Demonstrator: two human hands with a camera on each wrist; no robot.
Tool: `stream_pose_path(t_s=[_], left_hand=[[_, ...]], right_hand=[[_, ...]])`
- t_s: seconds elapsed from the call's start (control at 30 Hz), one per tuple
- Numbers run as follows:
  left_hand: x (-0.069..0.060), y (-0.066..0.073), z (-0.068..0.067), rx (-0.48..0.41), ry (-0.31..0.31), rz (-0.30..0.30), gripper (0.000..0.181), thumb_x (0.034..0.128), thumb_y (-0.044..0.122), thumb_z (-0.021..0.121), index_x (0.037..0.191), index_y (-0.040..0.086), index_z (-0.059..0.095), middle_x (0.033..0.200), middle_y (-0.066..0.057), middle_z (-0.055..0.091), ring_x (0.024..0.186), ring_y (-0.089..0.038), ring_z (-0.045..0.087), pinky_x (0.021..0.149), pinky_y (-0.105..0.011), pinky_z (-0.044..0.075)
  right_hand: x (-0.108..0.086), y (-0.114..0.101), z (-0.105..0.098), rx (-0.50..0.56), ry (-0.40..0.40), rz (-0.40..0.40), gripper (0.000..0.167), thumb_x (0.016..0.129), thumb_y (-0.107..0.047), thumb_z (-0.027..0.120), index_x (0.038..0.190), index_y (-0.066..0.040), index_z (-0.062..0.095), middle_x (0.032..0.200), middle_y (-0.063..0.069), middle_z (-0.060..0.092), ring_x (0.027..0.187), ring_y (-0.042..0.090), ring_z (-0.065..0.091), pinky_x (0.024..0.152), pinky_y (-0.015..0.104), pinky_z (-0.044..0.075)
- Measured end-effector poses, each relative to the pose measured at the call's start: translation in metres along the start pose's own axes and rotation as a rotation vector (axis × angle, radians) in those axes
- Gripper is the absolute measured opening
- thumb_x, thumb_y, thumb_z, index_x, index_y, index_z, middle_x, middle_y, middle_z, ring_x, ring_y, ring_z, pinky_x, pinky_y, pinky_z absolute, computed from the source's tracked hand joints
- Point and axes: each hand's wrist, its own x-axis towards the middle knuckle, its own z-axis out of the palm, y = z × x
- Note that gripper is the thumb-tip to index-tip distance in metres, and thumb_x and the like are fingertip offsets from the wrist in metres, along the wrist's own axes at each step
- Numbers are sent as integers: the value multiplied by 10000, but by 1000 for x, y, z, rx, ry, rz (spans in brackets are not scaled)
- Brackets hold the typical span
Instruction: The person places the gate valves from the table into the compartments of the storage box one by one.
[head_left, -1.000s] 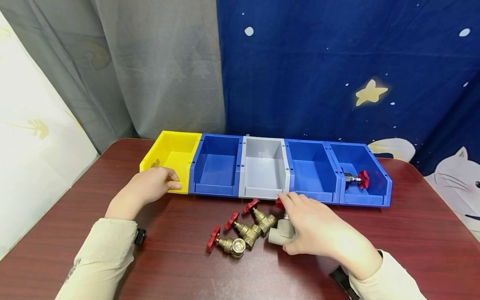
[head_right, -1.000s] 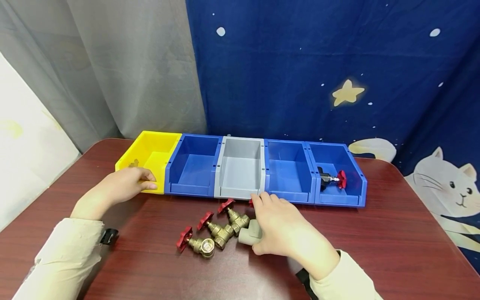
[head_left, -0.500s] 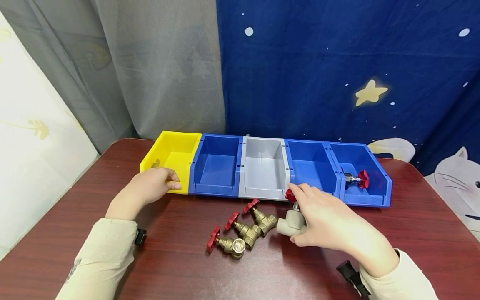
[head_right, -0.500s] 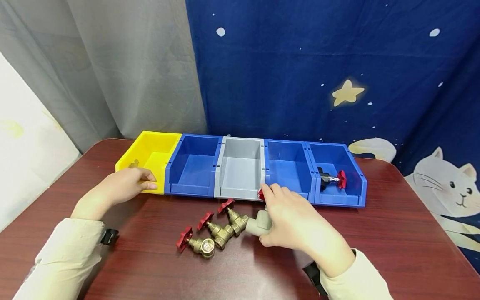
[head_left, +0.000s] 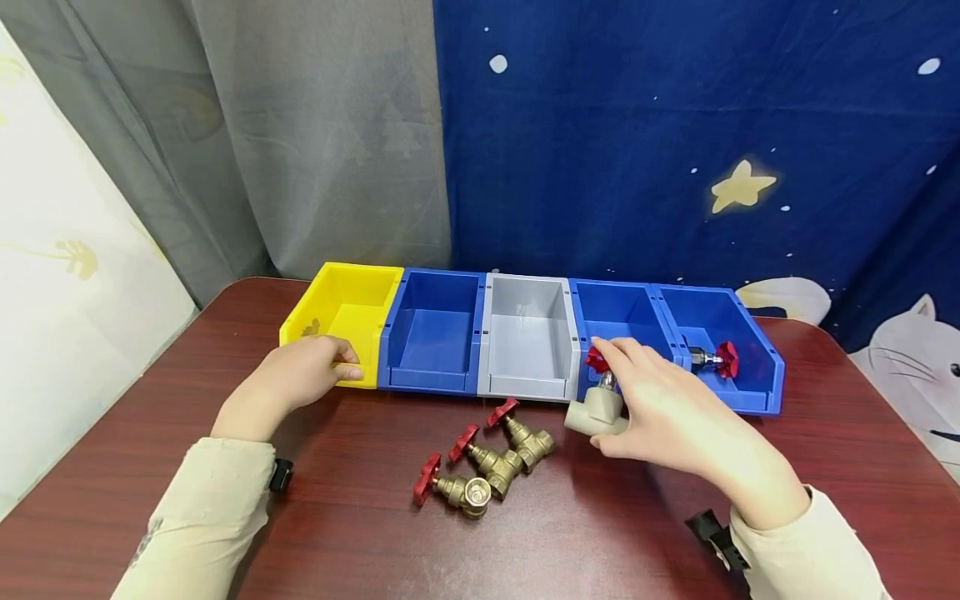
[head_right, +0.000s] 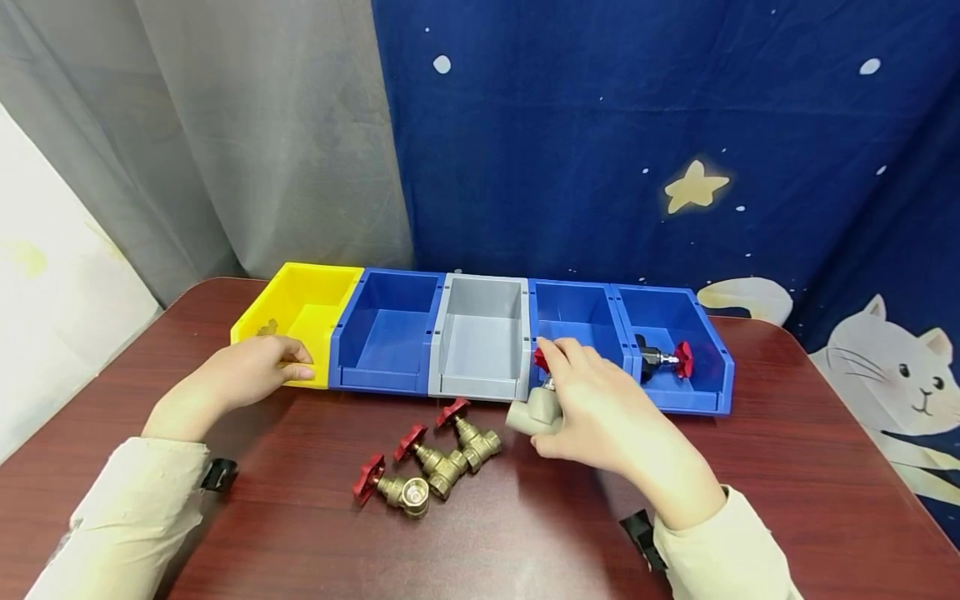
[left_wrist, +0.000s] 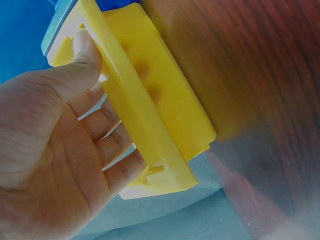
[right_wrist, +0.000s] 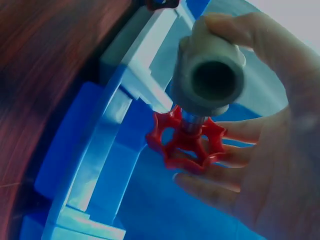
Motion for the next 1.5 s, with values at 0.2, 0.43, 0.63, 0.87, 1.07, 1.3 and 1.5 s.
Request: stream_pose_path(t_s=[0.2,0.43,0.63,0.87,1.07,1.3,1.5], left_hand=[[1,2,1,-3,-7,-12,220,945,272,672,979,57,708,884,-36,676,1030,-378,592,891,-564,474],[0,-1,0,-11,-5,-6,222,944,272,672,948,50,685,844,-36,646,866,-279,591,855,-532,486],[-1,3,0,-25,-13,-21,224,941,270,675,960,47,690,829,-26,640,849,-262,580,842,-522,491],[0,2,0,-21,-16,-23,222,938,270,681,959,49,690,845,-40,644,837,-265,578,806,-506,491],[0,3,0,-21,-13,-19,222,936,276,682,947,54,688,845,-47,642,832,-268,578,796,-509,489],[-1,2,1,-15,-4,-18,204,938,261,681,947,57,689,843,-40,642,843,-270,582,820,-521,488],[0,1,2,-18,-3,-17,208,939,263,679,951,56,691,846,-39,643,850,-271,582,828,-521,487]], right_hand=[[1,18,-6,-31,368,-90,441,830,48,632,1268,5,605,1012,118,620,699,200,543,567,359,499],[0,26,-10,-43,311,2,369,880,-24,654,1248,-28,633,1089,128,631,807,242,598,647,432,548],[-2,28,-13,-51,268,22,307,898,-59,650,1205,-52,663,1053,107,647,784,223,589,682,427,535],[-1,28,-12,-8,157,58,293,928,-147,656,1209,-66,668,1130,109,659,990,309,636,864,528,507],[0,24,-8,5,101,53,292,928,-178,674,1200,-74,670,1143,122,667,1055,332,639,905,540,496],[4,21,3,4,51,15,329,884,-215,757,1162,-58,679,1116,116,684,1042,308,652,896,507,510],[5,21,11,2,38,-31,281,838,-129,799,1098,-85,703,1022,75,699,916,267,667,813,478,534]])
